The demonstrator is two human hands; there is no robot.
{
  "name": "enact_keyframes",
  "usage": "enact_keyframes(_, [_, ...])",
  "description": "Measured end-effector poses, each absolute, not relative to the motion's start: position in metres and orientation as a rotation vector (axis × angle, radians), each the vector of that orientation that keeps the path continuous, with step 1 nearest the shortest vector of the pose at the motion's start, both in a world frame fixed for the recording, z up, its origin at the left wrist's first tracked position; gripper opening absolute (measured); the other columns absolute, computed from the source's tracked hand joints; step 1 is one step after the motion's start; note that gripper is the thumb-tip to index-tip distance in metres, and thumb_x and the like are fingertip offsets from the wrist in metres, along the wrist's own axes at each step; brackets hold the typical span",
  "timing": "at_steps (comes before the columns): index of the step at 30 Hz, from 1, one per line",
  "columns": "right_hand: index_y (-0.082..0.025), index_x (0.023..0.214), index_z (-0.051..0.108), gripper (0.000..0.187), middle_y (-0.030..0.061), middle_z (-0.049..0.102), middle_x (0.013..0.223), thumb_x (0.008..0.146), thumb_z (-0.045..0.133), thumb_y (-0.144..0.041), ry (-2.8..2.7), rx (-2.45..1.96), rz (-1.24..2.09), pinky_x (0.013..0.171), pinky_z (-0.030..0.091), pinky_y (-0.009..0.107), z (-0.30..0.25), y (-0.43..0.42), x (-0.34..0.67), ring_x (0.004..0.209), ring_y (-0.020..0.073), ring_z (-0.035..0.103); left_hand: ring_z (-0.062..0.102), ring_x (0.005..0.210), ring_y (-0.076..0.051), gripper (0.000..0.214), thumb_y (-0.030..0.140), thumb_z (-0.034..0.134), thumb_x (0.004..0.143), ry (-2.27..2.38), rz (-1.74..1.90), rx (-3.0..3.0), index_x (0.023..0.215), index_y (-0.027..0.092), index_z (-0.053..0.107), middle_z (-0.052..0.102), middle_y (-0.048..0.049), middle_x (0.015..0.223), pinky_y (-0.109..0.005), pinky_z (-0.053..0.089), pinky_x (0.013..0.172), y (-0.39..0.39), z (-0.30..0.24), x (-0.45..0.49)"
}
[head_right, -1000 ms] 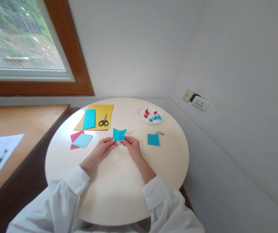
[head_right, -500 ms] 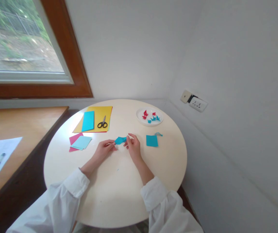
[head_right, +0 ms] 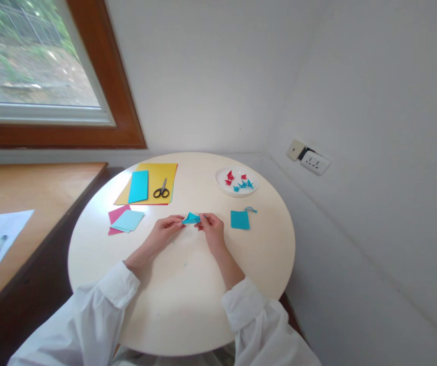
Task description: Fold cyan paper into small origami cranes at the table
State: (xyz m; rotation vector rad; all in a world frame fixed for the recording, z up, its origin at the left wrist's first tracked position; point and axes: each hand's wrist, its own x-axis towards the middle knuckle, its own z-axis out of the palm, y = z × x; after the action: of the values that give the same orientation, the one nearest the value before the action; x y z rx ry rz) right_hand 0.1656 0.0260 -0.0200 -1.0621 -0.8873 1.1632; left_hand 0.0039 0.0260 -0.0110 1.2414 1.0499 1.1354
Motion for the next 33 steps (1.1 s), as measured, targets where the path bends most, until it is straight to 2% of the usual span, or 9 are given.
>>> enact_keyframes(6, [-0.017, 0.07, 0.062, 0.026, -0.0012, 0.062, 0.053, 0.062, 0.07, -0.04, -0.933, -1.063, 1.123, 0.05, 0.045, 0.026, -0.018, 0.025, 0.166, 0.049, 0.0119, 0.057, 0.064, 0.082, -0.02, 0.026, 0.033, 0.069, 0.068, 1.029, 1.08, 1.224, 0.086, 0.014, 0.071, 0.07, -0.0099, 0.09, -0.03, 0.047, 0.075, 0.024, -0.011, 0.004])
enact_keyframes(15, [-0.017, 0.074, 0.065, 0.025, -0.0006, 0.066, 0.057, 0.056, 0.073, -0.032, -1.054, -1.075, 1.177, 0.049, 0.045, 0.025, -0.022, 0.024, 0.16, 0.05, 0.0129, 0.059, 0.065, 0.067, -0.018, 0.024, 0.036, 0.07, 0.066, 1.047, 1.101, 1.207, 0.072, 0.013, 0.065, 0.068, -0.0058, 0.071, -0.029, 0.049, 0.065, 0.024, -0.011, 0.007])
enact_keyframes(21, [-0.018, 0.081, 0.066, 0.025, 0.0009, 0.069, 0.066, 0.058, 0.072, -0.028, -1.119, -1.1, 1.154, 0.061, 0.05, 0.029, -0.026, 0.023, 0.158, 0.061, 0.0156, 0.064, 0.064, 0.064, -0.016, 0.02, 0.033, 0.069, 0.066, 1.084, 1.146, 1.262, 0.072, 0.015, 0.061, 0.066, -0.003, 0.069, -0.028, 0.05, 0.062, 0.025, -0.017, 0.008])
enact_keyframes(24, [-0.018, 0.08, 0.066, 0.023, 0.0023, 0.07, 0.07, 0.061, 0.07, -0.028, -1.157, -1.107, 1.129, 0.066, 0.051, 0.03, -0.027, 0.022, 0.159, 0.066, 0.0172, 0.065, 0.063, 0.063, -0.015, 0.02, 0.033, 0.066, 0.069, 1.083, 1.138, 1.305, 0.079, 0.016, 0.06, 0.065, -0.0018, 0.068, -0.027, 0.05, 0.061, 0.023, -0.02, 0.007])
enact_keyframes(27, [-0.017, 0.079, 0.067, 0.019, 0.0029, 0.07, 0.071, 0.062, 0.069, -0.028, -1.191, -1.12, 1.097, 0.067, 0.051, 0.031, -0.028, 0.023, 0.161, 0.066, 0.0175, 0.065, 0.064, 0.064, -0.017, 0.032, 0.034, 0.064, 0.073, 1.097, 1.113, 1.347, 0.099, 0.019, 0.055, 0.065, -0.0007, 0.066, -0.027, 0.049, 0.059, 0.021, -0.022, 0.005])
enact_keyframes(29, [-0.017, 0.078, 0.068, 0.018, 0.0034, 0.07, 0.073, 0.063, 0.068, -0.027, -1.209, -1.125, 1.076, 0.069, 0.051, 0.031, -0.029, 0.024, 0.162, 0.068, 0.0177, 0.065, 0.065, 0.065, -0.018, 0.037, 0.036, 0.062, 0.074, 1.114, 1.091, 1.388, 0.106, 0.019, 0.051, 0.065, -0.0004, 0.065, -0.027, 0.049, 0.058, 0.021, -0.022, 0.005])
enact_keyframes(33, [-0.017, 0.081, 0.07, 0.02, 0.0036, 0.071, 0.074, 0.066, 0.065, -0.03, -1.253, -1.122, 1.057, 0.068, 0.051, 0.032, -0.029, 0.026, 0.165, 0.067, 0.0175, 0.064, 0.059, 0.055, -0.014, 0.026, 0.037, 0.064, 0.073, 1.148, 1.062, 1.443, 0.087, 0.016, 0.059, 0.06, 0.0007, 0.056, -0.023, 0.043, 0.051, 0.023, -0.021, 0.005])
